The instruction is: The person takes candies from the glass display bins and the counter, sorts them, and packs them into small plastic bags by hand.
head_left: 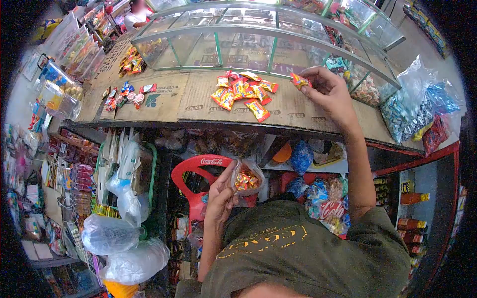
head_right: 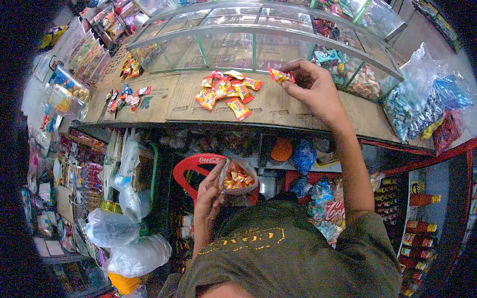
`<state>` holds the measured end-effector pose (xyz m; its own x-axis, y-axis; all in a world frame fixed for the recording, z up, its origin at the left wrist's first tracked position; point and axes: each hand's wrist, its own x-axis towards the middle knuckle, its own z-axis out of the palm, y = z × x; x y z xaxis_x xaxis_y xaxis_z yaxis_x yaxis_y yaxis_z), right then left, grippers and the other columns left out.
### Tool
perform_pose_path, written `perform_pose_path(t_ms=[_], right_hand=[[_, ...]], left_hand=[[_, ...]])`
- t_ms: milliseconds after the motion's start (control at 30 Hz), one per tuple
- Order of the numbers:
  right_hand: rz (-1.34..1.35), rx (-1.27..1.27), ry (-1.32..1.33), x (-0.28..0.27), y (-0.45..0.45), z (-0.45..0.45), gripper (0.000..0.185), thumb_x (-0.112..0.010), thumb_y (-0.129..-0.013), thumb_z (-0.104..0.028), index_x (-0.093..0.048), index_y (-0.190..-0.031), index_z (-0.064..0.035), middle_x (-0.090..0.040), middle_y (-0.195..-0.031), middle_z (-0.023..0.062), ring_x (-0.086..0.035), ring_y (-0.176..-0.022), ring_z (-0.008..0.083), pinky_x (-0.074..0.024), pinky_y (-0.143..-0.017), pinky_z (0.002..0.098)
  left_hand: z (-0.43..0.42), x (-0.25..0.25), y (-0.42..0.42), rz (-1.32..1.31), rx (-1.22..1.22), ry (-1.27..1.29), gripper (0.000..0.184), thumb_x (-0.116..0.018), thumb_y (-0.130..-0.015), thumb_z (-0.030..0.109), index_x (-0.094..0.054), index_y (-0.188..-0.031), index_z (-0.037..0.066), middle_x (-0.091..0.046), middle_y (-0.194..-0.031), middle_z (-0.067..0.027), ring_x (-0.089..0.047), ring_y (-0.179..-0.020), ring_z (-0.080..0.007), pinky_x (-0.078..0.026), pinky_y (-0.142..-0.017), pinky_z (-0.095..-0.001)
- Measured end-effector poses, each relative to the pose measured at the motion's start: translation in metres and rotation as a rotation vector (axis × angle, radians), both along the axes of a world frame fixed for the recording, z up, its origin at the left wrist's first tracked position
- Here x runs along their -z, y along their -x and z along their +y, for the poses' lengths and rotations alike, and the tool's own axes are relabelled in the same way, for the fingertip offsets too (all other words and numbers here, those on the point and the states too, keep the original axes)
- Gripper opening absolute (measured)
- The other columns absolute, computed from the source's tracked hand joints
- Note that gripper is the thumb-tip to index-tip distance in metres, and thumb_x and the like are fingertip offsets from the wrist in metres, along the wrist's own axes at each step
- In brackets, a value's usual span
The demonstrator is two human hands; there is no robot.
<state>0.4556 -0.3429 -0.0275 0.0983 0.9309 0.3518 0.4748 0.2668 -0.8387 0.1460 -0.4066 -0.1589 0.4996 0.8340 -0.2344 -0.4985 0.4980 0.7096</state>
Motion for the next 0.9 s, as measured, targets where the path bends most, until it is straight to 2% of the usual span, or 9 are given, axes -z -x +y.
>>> perform_pose_path(t_ms=[133,300,333,400,500,667,800,833,900], right_hand=[[-0.244,0.050,0.090,-0.004,0.000,-0.003,0.025,-0.067,-0.081,-0.015,-0.063,-0.102,-0.0011,-0.066,-0.090,0.0057,-0.058,-0.077,0.0082,-0.0455,-0.068,0.0242],[-0.225,0.217,-0.257,-0.014,0.018,-0.018,0.020,-0.066,-0.081,-0.014,-0.067,-0.094,0.0002,-0.066,-0.080,0.0079,-0.057,-0.066,0.0112,-0.0460,-0.063,0.0264],[-0.126,0.183,-0.212,-0.017,0.026,-0.026,0.019,-0.067,-0.078,-0.014,-0.067,-0.090,0.0006,-0.065,-0.076,0.0083,-0.057,-0.064,0.0129,-0.0456,-0.061,0.0270],[-0.351,0.004,-0.111,-0.028,0.041,-0.046,0.020,-0.068,-0.076,-0.016,-0.066,-0.088,0.0011,-0.063,-0.073,0.0098,-0.058,-0.063,0.0148,-0.0459,-0.060,0.0282],[-0.422,-0.466,0.158,0.001,0.073,-0.056,0.023,-0.068,-0.072,-0.020,-0.064,-0.083,-0.0001,-0.063,-0.075,0.0161,-0.063,-0.069,0.0324,-0.0498,-0.065,0.0401],[-0.720,-0.427,0.338,0.078,0.128,-0.059,0.026,-0.062,-0.080,-0.026,-0.063,-0.082,0.0001,-0.065,-0.080,0.0206,-0.065,-0.074,0.0378,-0.0525,-0.068,0.0484],[-0.651,-0.524,0.428,0.031,0.122,-0.050,0.025,-0.062,-0.082,-0.027,-0.063,-0.087,-0.0026,-0.065,-0.076,0.0195,-0.065,-0.074,0.0380,-0.0520,-0.068,0.0485],[-0.598,-0.528,0.295,0.020,0.113,-0.046,0.023,-0.061,-0.084,-0.027,-0.062,-0.092,-0.0054,-0.063,-0.070,0.0181,-0.064,-0.072,0.0376,-0.0516,-0.068,0.0471],[-0.494,-0.309,0.121,-0.008,0.105,-0.043,0.025,-0.062,-0.083,-0.026,-0.061,-0.095,-0.0041,-0.063,-0.075,0.0178,-0.063,-0.078,0.0372,-0.0507,-0.073,0.0448]], left_hand=[[0.001,0.003,0.000,-0.006,0.004,0.009,0.073,-0.042,-0.070,-0.006,-0.030,-0.142,-0.001,-0.050,-0.132,-0.0140,-0.045,-0.048,-0.0023,-0.037,-0.041,-0.0164],[0.001,-0.002,-0.001,0.043,0.017,-0.023,0.075,-0.045,-0.068,-0.002,-0.030,-0.142,-0.002,-0.048,-0.134,-0.0134,-0.048,-0.050,-0.0023,-0.037,-0.040,-0.0146],[0.001,-0.005,-0.001,0.092,0.040,-0.047,0.077,-0.048,-0.067,0.003,-0.029,-0.142,-0.002,-0.049,-0.134,-0.0126,-0.050,-0.051,-0.0020,-0.036,-0.040,-0.0132],[0.001,-0.012,-0.001,0.129,0.038,-0.060,0.078,-0.048,-0.067,0.002,-0.029,-0.142,-0.002,-0.049,-0.134,-0.0129,-0.050,-0.051,-0.0022,-0.037,-0.040,-0.0136],[-0.001,-0.019,-0.002,0.190,0.056,-0.106,0.078,-0.047,-0.067,0.003,-0.028,-0.143,-0.001,-0.050,-0.133,-0.0132,-0.050,-0.051,-0.0024,-0.037,-0.039,-0.0141],[-0.001,-0.030,-0.005,0.126,0.038,-0.145,0.077,-0.046,-0.071,-0.001,-0.023,-0.144,-0.001,-0.054,-0.124,-0.0152,-0.054,-0.049,-0.0060,-0.041,-0.038,-0.0163],[0.000,-0.032,-0.001,0.159,0.050,-0.119,0.076,-0.046,-0.071,-0.001,-0.023,-0.144,-0.001,-0.058,-0.116,-0.0156,-0.053,-0.048,-0.0059,-0.041,-0.037,-0.0166],[0.000,-0.031,0.000,0.138,0.034,-0.111,0.076,-0.046,-0.071,-0.001,-0.024,-0.144,-0.001,-0.059,-0.115,-0.0156,-0.053,-0.048,-0.0058,-0.040,-0.037,-0.0166],[0.001,-0.030,0.001,0.113,0.014,-0.105,0.075,-0.046,-0.072,-0.002,-0.024,-0.144,-0.001,-0.059,-0.114,-0.0155,-0.052,-0.047,-0.0057,-0.040,-0.037,-0.0167]])
